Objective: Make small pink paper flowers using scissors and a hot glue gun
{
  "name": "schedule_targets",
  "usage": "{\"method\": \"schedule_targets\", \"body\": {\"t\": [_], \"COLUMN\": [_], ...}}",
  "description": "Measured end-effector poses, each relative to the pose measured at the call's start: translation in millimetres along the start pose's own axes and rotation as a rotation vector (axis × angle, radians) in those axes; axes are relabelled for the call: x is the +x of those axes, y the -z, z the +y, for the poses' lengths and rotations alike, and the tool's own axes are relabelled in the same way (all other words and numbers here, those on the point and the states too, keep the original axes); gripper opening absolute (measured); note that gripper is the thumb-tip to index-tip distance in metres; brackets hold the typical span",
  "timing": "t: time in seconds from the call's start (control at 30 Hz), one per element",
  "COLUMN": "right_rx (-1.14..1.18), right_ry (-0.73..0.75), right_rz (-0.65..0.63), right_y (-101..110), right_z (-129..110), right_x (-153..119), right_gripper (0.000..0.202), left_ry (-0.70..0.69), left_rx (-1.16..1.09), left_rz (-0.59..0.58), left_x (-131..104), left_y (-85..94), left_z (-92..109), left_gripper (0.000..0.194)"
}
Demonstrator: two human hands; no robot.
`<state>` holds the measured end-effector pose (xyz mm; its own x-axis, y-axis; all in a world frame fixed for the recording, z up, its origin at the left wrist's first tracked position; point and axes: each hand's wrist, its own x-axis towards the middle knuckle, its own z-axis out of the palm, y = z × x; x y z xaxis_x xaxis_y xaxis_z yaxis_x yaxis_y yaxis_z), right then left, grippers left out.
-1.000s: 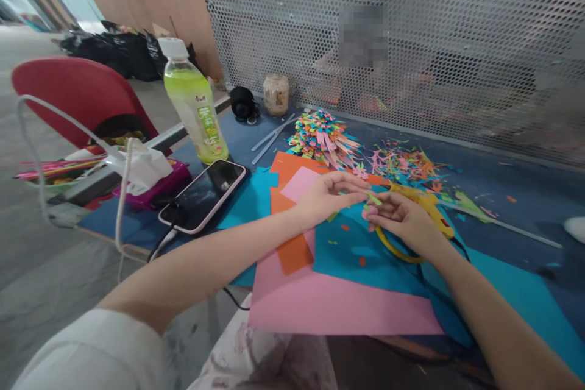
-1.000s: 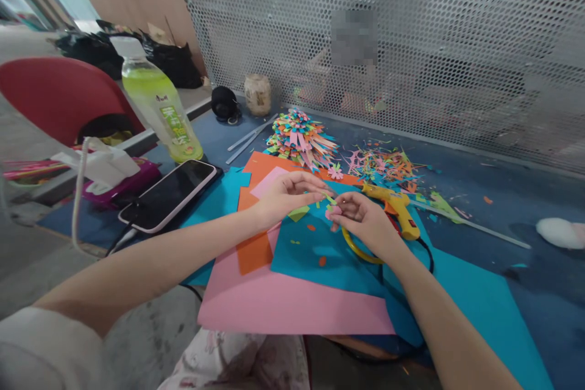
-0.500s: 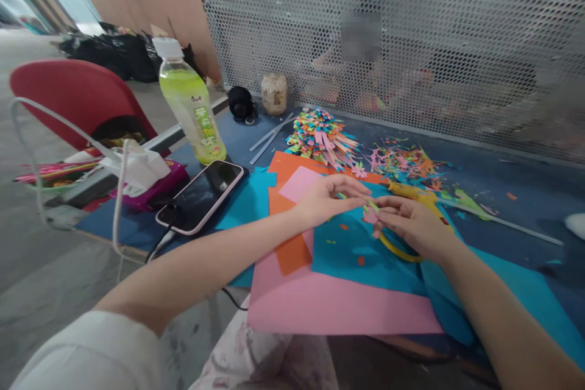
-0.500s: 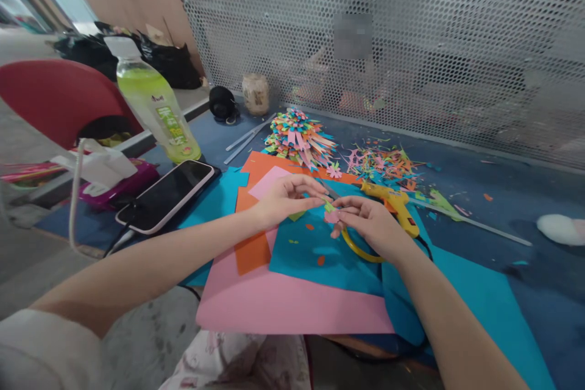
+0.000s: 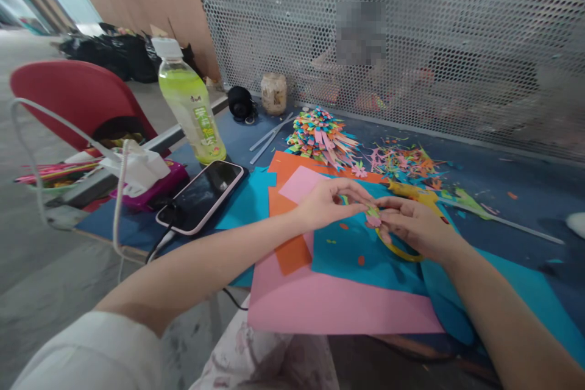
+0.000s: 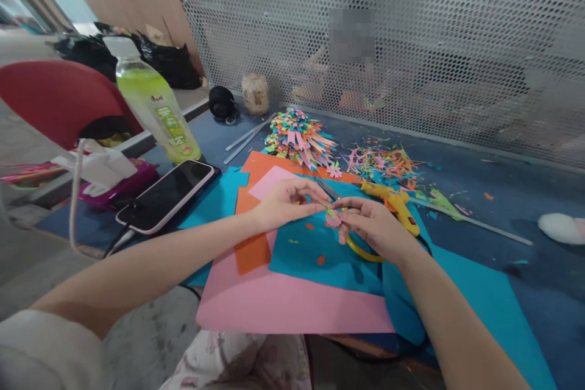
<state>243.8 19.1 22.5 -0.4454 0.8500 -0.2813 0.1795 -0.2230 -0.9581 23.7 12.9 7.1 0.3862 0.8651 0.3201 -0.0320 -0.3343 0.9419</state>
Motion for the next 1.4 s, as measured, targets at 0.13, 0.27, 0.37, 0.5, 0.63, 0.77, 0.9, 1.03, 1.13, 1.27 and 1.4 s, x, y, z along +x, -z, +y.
{"method": "schedule_targets", "body": {"t": [0.13, 0.27, 0.37, 0.5, 0.63, 0.77, 0.9, 1.03, 1.13, 1.27, 1.4], "right_rx": [0.013, 0.029, 0.035, 0.039, 0.042, 0.035, 0.036, 0.05, 0.058, 0.062, 0.067], "right_ry": [-0.001, -0.009, -0.015, -0.026, -0.031, -0.03, -0.029, -0.027, -0.03, -0.029, -0.026], "right_rz": [0.009, 0.009, 0.007, 0.004, 0.014, 0.018, 0.012, 0.005, 0.004, 0.0, -0.01], "right_y": [-2.9, -3.5, -2.4, -1.5, -2.0, -2.2, -1.7, -2.3, -3.1, -2.7, -0.4], "right_z": [-5.3, -7.0, -6.6, -7.0, -7.6, -7.4, -7.5, -8.7, -9.4, -8.4, -5.0], "right_x": [-2.2, -3.1, -3.0, -2.8, -3.2, -3.4, -2.8, -3.2, -4.1, -3.7, -1.7], "right_gripper": [0.037, 0.04, 0.04, 0.039, 0.04, 0.038, 0.039, 0.038, 0.037, 0.038, 0.038], "left_ry": [0.05, -0.005, -0.066, -0.077, -0.136, -0.217, -0.29, -0.291, -0.319, -0.411, -0.469], "left_rx": [-0.036, 0.028, 0.104, 0.125, 0.163, 0.214, 0.252, 0.318, 0.352, 0.373, 0.414], "left_rz": [-0.032, -0.027, -0.001, -0.003, -0.011, 0.002, -0.029, -0.118, -0.159, -0.156, -0.138], "left_x": [-1.9, -1.5, -0.6, -0.8, -1.9, -2.7, -2.2, -1.1, -0.4, -0.3, -0.5], "left_y": [-0.9, 0.3, 1.6, 2.5, 3.1, 3.8, 4.3, 4.5, 5.4, 7.2, 7.8], "left_z": [0.5, 0.2, 1.2, 5.0, 7.3, 7.1, 8.7, 11.3, 11.3, 9.5, 6.2], "left_gripper": [0.028, 0.024, 0.016, 0.014, 0.013, 0.01, 0.009, 0.012, 0.013, 0.015, 0.017]}}
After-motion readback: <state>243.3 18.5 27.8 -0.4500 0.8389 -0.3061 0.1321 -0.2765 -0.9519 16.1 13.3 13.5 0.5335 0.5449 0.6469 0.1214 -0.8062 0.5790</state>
